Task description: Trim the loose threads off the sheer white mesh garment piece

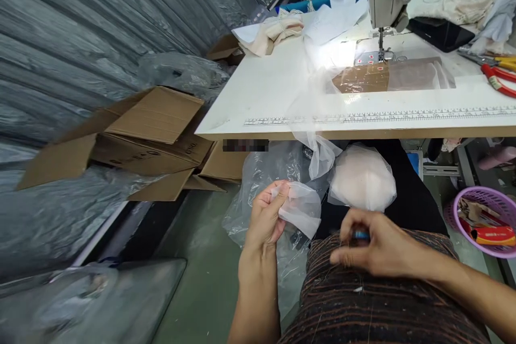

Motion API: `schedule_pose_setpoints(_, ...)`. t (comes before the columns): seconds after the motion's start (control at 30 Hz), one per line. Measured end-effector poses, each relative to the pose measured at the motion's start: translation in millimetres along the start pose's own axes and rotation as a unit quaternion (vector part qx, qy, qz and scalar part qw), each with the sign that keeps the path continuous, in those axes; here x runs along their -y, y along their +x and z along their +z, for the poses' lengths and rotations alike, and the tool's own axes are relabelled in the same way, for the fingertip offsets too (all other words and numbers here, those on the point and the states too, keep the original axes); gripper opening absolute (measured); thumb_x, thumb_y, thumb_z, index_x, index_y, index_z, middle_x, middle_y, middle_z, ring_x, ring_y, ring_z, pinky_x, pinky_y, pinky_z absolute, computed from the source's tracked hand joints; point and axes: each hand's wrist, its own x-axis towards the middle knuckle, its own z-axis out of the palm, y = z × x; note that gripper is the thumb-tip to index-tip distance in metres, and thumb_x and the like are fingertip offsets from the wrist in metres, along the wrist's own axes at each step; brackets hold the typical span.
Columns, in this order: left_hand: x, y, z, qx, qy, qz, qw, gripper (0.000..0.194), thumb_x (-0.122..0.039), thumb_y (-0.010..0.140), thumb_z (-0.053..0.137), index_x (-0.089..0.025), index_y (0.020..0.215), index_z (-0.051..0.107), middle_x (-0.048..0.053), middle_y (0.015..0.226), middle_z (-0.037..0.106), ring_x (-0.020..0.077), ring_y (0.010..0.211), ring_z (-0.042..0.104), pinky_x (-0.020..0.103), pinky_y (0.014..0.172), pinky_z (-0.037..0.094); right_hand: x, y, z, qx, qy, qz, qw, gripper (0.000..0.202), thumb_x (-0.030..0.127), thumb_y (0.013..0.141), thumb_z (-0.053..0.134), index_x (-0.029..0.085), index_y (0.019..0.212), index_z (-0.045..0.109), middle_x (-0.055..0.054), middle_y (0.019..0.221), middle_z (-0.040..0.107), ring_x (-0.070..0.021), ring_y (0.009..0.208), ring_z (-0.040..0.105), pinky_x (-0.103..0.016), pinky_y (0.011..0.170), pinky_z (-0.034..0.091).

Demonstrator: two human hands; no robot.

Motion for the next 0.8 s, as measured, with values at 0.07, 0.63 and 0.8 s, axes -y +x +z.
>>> schedule_pose_setpoints(0.07, -5, -4, 0.8, 0.018, -0.006, -0.006, 1.0, 0.053, -0.052, 0.048, 0.089, -0.015, 0.073, 0.061, -0.005, 0.054, 0.06, 0.0059, 0.041, 0.05, 0.016, 0.04, 0.04, -1, 11, -4, -0.114, -0.004, -0.033, 0.993, 0.039, 0.042, 0.066, 0.081, 0.019, 0.088, 0.059, 0.003, 0.077, 0.05, -0.0107, 0.067, 0.045, -0.023, 0.06, 0.041)
schedule_pose_setpoints(0.63, -9, -10, -7.5, -0.041, -0.025, 0.041, 0.998, 0.041, -0.047, 0.058, 0.086, -0.019, 0.077, 0.064, -0.002, 0.064, 0.066, 0.0082, 0.049, 0.057, 0.018, 0.048, 0.046, 4, 35, 7, -0.166, -0.06, -0.217, 0.96, 0.037, 0.051, 0.088, 0.06, 0.02, 0.072, 0.073, -0.003, 0.067, 0.061, -0.016, 0.063, 0.054, -0.03, 0.061, 0.044)
schedule_pose_setpoints(0.8, -16, -12, -7.9, -0.089, -0.048, 0.068, 0.992, 0.052, -0.053, 0.048, 0.089, -0.016, 0.075, 0.063, -0.002, 0.062, 0.067, 0.0085, 0.047, 0.057, 0.019, 0.048, 0.046, 11, 23, 17, 0.069, -0.225, -0.222, 0.946, 0.039, 0.052, 0.082, 0.069, 0.021, 0.106, 0.075, -0.004, 0.075, 0.063, -0.0154, 0.062, 0.054, -0.027, 0.057, 0.043)
